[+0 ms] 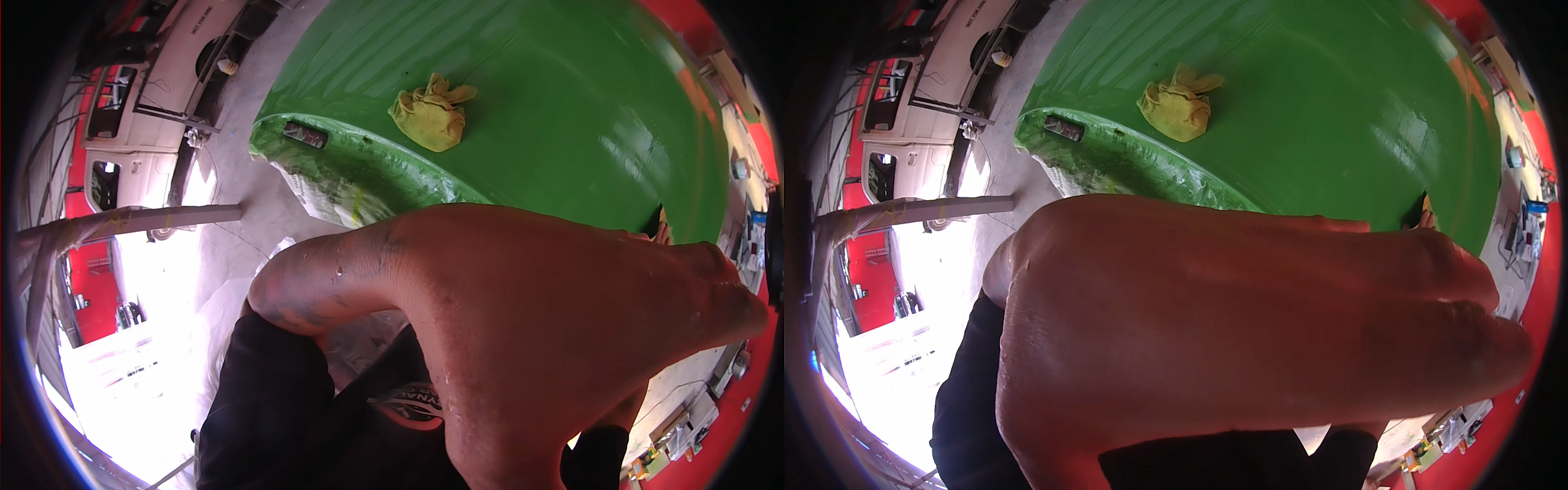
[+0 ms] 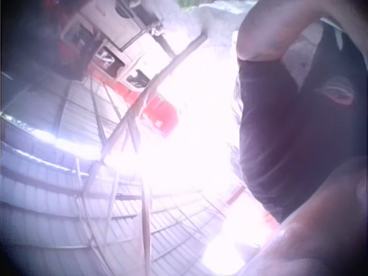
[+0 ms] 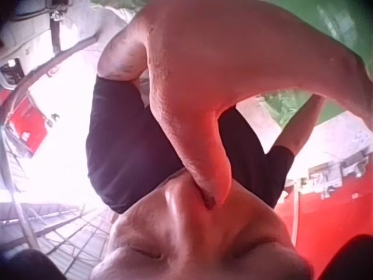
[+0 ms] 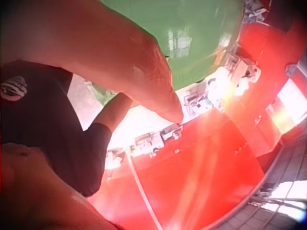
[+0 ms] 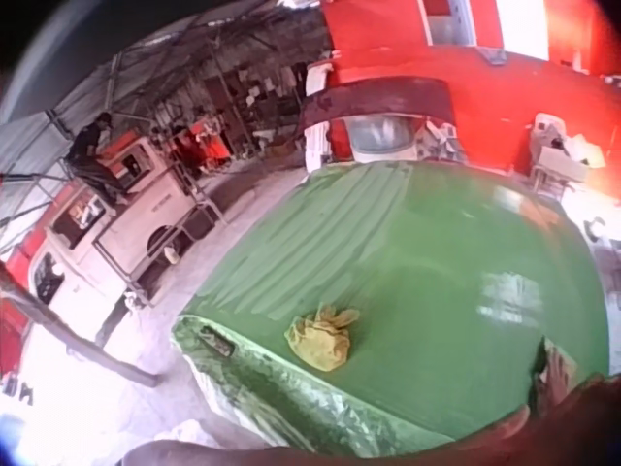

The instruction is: The person wet-sands the surface of a car hood using sandpaper and a cloth, dipping the cloth into a bucket of water.

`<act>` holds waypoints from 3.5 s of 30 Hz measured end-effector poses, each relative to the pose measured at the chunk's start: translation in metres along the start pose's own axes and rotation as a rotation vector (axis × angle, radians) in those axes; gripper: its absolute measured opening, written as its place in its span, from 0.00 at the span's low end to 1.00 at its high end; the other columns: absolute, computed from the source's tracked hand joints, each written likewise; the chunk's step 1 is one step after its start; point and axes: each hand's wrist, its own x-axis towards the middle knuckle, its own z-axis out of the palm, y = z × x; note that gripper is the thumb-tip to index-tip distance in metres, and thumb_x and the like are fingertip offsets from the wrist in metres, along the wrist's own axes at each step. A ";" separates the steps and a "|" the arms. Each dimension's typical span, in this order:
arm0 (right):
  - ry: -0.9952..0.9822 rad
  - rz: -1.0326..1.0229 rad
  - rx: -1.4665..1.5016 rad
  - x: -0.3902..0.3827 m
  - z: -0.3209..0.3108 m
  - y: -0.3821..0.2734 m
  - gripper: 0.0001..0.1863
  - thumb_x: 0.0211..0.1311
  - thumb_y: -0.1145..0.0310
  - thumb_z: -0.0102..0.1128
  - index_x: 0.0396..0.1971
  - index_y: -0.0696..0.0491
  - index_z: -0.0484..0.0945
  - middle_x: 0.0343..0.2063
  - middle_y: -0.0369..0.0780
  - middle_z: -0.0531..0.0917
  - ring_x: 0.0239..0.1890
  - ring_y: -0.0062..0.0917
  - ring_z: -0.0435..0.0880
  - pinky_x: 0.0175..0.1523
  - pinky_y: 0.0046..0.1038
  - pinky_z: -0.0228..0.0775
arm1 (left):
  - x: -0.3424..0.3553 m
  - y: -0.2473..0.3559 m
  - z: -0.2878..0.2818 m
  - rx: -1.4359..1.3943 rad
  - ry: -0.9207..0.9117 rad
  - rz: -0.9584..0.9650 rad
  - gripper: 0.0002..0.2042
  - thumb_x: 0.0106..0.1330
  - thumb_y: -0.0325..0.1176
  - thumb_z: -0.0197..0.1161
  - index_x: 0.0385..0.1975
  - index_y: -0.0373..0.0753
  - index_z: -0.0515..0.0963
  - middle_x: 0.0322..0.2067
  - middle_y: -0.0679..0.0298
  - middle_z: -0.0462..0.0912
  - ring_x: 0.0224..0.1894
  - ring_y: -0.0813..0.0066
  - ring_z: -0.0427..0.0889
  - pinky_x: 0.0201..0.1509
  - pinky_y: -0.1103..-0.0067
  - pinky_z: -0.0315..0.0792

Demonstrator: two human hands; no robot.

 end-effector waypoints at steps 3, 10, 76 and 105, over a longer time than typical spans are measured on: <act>0.022 0.024 0.024 -0.040 -0.008 -0.028 0.35 0.68 0.65 0.50 0.73 0.48 0.49 0.72 0.42 0.54 0.74 0.41 0.49 0.73 0.49 0.40 | -0.021 -0.032 -0.011 0.137 0.212 -0.024 0.62 0.27 0.54 0.85 0.66 0.30 0.59 0.59 0.47 0.72 0.64 0.59 0.69 0.67 0.72 0.63; -0.258 0.020 0.096 -0.203 -0.037 -0.060 0.50 0.48 0.77 0.59 0.74 0.50 0.45 0.74 0.43 0.47 0.76 0.41 0.42 0.75 0.49 0.34 | -0.153 -0.209 -0.109 0.669 1.087 -1.059 0.48 0.55 0.61 0.68 0.71 0.42 0.55 0.72 0.47 0.48 0.74 0.51 0.48 0.72 0.56 0.50; 0.201 -0.305 -0.006 0.296 0.006 -0.362 0.33 0.70 0.48 0.43 0.69 0.50 0.57 0.67 0.38 0.64 0.72 0.38 0.56 0.72 0.47 0.46 | -0.183 -0.327 -0.094 1.237 1.313 -0.829 0.36 0.53 0.44 0.67 0.63 0.46 0.63 0.63 0.53 0.62 0.68 0.44 0.59 0.67 0.46 0.54; -0.095 -0.697 -0.003 0.165 -0.030 -0.350 0.35 0.61 0.59 0.59 0.67 0.51 0.60 0.66 0.40 0.66 0.69 0.39 0.60 0.71 0.46 0.50 | -0.185 -0.303 -0.090 1.070 1.307 -0.887 0.38 0.53 0.45 0.68 0.65 0.49 0.61 0.65 0.52 0.58 0.70 0.43 0.54 0.69 0.44 0.49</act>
